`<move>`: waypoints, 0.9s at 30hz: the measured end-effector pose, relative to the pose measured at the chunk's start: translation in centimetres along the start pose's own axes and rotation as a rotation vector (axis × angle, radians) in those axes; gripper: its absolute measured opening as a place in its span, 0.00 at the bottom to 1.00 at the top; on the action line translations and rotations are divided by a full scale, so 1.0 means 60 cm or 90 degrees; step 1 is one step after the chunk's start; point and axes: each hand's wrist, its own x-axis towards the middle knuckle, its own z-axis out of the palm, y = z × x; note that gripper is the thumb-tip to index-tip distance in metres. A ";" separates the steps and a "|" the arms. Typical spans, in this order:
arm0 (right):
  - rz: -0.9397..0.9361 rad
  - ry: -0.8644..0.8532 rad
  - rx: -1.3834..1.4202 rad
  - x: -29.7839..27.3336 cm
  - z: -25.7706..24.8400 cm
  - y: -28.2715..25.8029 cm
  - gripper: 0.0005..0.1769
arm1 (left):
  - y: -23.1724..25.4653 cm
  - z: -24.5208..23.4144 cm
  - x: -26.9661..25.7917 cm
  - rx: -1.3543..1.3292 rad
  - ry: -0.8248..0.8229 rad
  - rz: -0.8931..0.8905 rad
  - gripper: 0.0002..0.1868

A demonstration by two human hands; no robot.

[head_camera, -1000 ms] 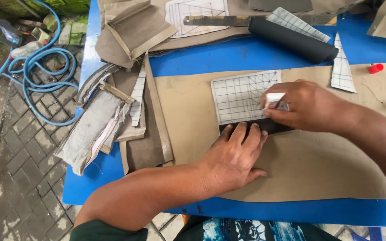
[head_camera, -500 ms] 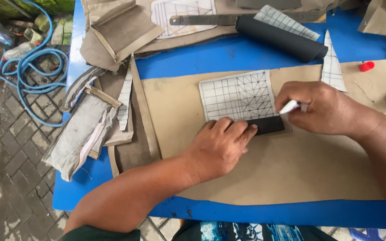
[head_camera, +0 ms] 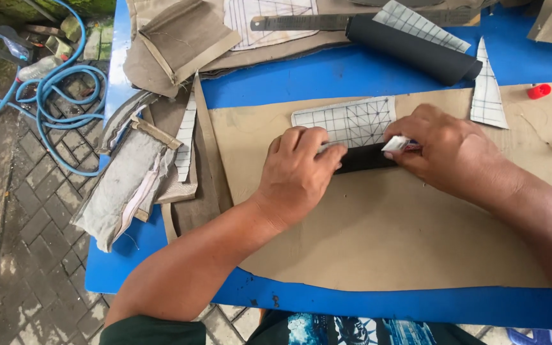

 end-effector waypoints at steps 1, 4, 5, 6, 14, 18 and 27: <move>-0.001 0.000 0.000 -0.003 0.008 0.003 0.17 | 0.001 -0.001 -0.004 0.000 0.000 0.000 0.12; -0.061 -0.029 -0.142 -0.005 0.014 0.001 0.22 | 0.002 -0.006 -0.010 -0.003 -0.087 0.057 0.12; -0.108 -0.007 -0.138 -0.004 0.006 -0.008 0.20 | 0.003 -0.008 -0.009 -0.027 -0.132 0.042 0.08; -0.155 0.015 -0.135 -0.004 -0.002 -0.016 0.19 | 0.004 -0.010 -0.010 -0.051 -0.177 0.026 0.16; -0.269 0.066 -0.148 -0.010 -0.003 -0.011 0.07 | 0.030 -0.035 -0.009 0.078 -0.067 0.138 0.06; -0.226 -0.092 -0.128 -0.031 -0.015 -0.011 0.16 | 0.083 -0.080 -0.025 0.011 -0.130 0.123 0.38; 0.210 -0.162 0.245 -0.019 -0.054 -0.015 0.17 | 0.117 -0.069 -0.060 0.069 -0.270 0.110 0.57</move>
